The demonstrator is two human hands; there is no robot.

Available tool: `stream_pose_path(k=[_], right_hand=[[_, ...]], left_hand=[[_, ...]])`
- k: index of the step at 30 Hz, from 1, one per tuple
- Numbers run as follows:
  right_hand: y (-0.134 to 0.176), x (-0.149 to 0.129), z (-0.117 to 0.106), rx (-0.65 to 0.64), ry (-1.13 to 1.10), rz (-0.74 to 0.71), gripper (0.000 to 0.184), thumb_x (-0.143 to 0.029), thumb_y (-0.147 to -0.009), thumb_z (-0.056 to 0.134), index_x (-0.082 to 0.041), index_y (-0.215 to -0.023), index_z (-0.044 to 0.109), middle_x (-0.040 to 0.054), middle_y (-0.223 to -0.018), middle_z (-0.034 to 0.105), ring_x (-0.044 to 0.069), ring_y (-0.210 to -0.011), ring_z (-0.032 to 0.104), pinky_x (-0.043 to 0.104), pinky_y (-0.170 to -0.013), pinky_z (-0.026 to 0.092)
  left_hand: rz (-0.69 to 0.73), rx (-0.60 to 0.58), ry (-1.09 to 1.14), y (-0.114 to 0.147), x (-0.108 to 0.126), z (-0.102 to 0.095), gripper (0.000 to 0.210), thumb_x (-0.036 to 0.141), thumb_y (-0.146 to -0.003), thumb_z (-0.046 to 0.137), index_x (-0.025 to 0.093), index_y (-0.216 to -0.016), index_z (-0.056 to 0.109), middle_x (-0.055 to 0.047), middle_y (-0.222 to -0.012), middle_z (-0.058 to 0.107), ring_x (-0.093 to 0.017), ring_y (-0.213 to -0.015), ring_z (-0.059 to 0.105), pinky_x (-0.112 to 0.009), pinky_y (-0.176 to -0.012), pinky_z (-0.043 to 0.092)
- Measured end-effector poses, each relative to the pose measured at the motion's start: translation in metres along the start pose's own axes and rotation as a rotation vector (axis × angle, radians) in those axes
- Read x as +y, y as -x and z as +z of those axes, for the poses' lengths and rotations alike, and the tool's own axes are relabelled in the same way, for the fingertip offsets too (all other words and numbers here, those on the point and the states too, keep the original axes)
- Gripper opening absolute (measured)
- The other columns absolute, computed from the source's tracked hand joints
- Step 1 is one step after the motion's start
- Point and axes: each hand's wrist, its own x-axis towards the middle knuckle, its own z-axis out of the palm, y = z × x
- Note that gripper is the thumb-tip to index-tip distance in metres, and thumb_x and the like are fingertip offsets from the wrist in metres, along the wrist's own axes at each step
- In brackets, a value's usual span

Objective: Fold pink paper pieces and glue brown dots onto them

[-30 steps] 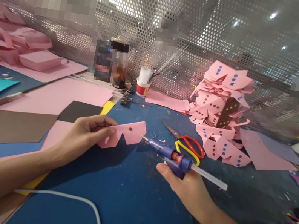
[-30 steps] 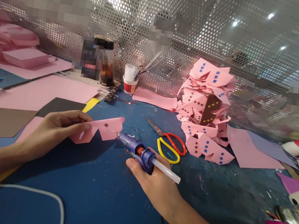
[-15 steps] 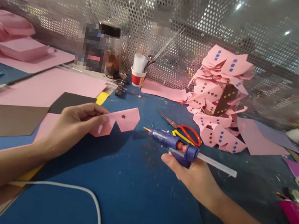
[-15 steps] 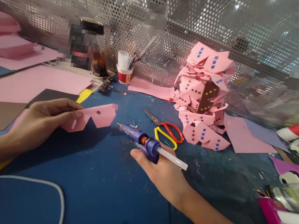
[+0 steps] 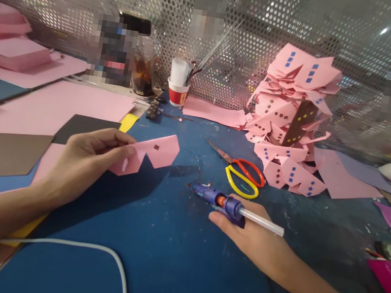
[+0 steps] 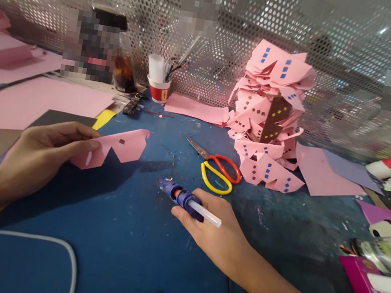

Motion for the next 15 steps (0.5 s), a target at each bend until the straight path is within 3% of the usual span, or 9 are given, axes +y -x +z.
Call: stream_pose_path(k=[15], right_hand=[[-0.0009, -0.0065, -0.0001, -0.025, 0.039, 0.028, 0.024, -0.038, -0.085, 0.064, -0.021, -0.071, 0.058, -0.0049, -0.06, 0.056, 0.01, -0.051, 0.046, 0.022, -0.046, 0.032]], left_hand=[[0.016, -0.023, 0.006, -0.0002, -0.0007, -0.0006, 0.023, 0.04, -0.083, 0.065, 0.018, -0.09, 0.068, 0.003, -0.074, 0.065, -0.011, -0.066, 0.052, -0.02, -0.06, 0.04]])
